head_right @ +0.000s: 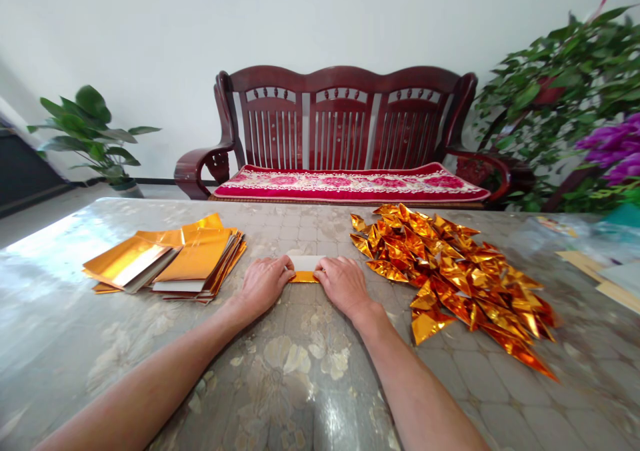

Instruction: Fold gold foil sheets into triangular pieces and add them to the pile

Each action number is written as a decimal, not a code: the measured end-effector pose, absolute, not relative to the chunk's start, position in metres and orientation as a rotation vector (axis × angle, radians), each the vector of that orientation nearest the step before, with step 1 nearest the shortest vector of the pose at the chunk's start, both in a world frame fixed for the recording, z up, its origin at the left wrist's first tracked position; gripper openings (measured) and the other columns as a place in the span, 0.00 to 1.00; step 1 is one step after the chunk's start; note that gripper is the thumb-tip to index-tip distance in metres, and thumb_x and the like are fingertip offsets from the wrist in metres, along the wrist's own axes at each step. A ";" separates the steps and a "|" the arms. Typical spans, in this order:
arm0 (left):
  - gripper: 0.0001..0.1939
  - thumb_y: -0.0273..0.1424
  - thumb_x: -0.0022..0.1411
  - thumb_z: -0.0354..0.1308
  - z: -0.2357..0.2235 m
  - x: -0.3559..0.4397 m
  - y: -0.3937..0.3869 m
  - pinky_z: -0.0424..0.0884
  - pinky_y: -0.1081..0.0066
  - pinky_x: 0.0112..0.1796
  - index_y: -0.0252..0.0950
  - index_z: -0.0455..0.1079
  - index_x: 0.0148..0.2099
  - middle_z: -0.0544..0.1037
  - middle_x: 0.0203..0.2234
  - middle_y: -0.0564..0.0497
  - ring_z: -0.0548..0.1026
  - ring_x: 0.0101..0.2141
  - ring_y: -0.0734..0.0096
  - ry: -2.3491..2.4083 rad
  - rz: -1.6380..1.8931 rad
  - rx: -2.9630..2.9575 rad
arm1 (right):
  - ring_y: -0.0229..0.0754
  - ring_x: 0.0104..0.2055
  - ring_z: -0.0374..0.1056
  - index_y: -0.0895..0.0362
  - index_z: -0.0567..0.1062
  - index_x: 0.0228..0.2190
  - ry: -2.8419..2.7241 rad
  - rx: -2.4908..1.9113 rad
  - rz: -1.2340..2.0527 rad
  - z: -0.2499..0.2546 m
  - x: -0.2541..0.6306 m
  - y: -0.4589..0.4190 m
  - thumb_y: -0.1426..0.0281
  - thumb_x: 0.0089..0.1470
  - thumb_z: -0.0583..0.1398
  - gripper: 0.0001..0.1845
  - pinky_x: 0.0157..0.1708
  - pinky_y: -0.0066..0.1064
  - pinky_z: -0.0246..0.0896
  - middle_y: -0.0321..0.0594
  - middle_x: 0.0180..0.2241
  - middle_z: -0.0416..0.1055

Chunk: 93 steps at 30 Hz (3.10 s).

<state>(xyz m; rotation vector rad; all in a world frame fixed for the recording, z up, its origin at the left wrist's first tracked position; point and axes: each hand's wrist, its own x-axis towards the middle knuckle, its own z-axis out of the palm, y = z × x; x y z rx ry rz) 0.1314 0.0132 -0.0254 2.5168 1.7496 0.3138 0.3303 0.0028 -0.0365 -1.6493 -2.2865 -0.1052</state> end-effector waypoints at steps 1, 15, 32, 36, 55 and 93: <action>0.09 0.37 0.68 0.51 -0.025 0.132 0.013 0.63 0.67 0.39 0.40 0.70 0.43 0.80 0.33 0.49 0.77 0.38 0.62 1.752 0.294 2.529 | 0.41 0.36 0.68 0.52 0.75 0.33 -2.289 -1.652 -0.103 -0.036 0.330 0.003 0.66 0.61 0.59 0.06 0.36 0.32 0.50 0.35 0.31 0.76; 0.06 0.33 0.66 0.55 -0.028 0.136 0.012 0.61 0.64 0.40 0.38 0.71 0.41 0.79 0.34 0.47 0.74 0.38 0.60 1.704 0.295 2.677 | 0.42 0.36 0.68 0.52 0.74 0.33 -2.288 -1.616 -0.162 -0.041 0.331 0.004 0.66 0.60 0.60 0.04 0.36 0.33 0.50 0.36 0.32 0.76; 0.09 0.24 0.66 0.52 -0.038 0.141 -0.010 0.68 0.66 0.41 0.38 0.69 0.47 0.75 0.38 0.46 0.73 0.39 0.61 1.374 0.229 2.892 | 0.46 0.41 0.65 0.54 0.72 0.34 -2.213 -1.716 -0.257 -0.046 0.328 0.003 0.66 0.60 0.60 0.05 0.40 0.35 0.53 0.40 0.36 0.73; 0.14 0.24 0.66 0.51 -0.035 0.146 -0.021 0.69 0.64 0.40 0.36 0.66 0.53 0.74 0.40 0.44 0.73 0.40 0.59 1.383 0.191 2.925 | 0.49 0.46 0.62 0.56 0.73 0.41 -2.159 -1.797 -0.323 -0.048 0.324 0.001 0.64 0.59 0.59 0.10 0.45 0.38 0.54 0.45 0.43 0.71; 0.12 0.18 0.63 0.49 -0.035 0.146 -0.029 0.68 0.63 0.36 0.26 0.70 0.47 0.75 0.37 0.38 0.73 0.39 0.56 1.700 -0.058 2.917 | 0.56 0.59 0.52 0.59 0.66 0.57 -2.074 -1.932 -0.321 -0.063 0.328 0.002 0.65 0.62 0.55 0.23 0.59 0.48 0.47 0.51 0.56 0.64; 0.16 0.23 0.58 0.57 -0.054 0.125 0.015 0.68 0.68 0.46 0.39 0.65 0.49 0.75 0.41 0.51 0.72 0.45 0.67 1.272 0.793 2.280 | 0.41 0.38 0.65 0.50 0.80 0.31 -2.256 -1.317 0.061 -0.047 0.323 -0.008 0.84 0.49 0.55 0.20 0.39 0.31 0.57 0.36 0.31 0.73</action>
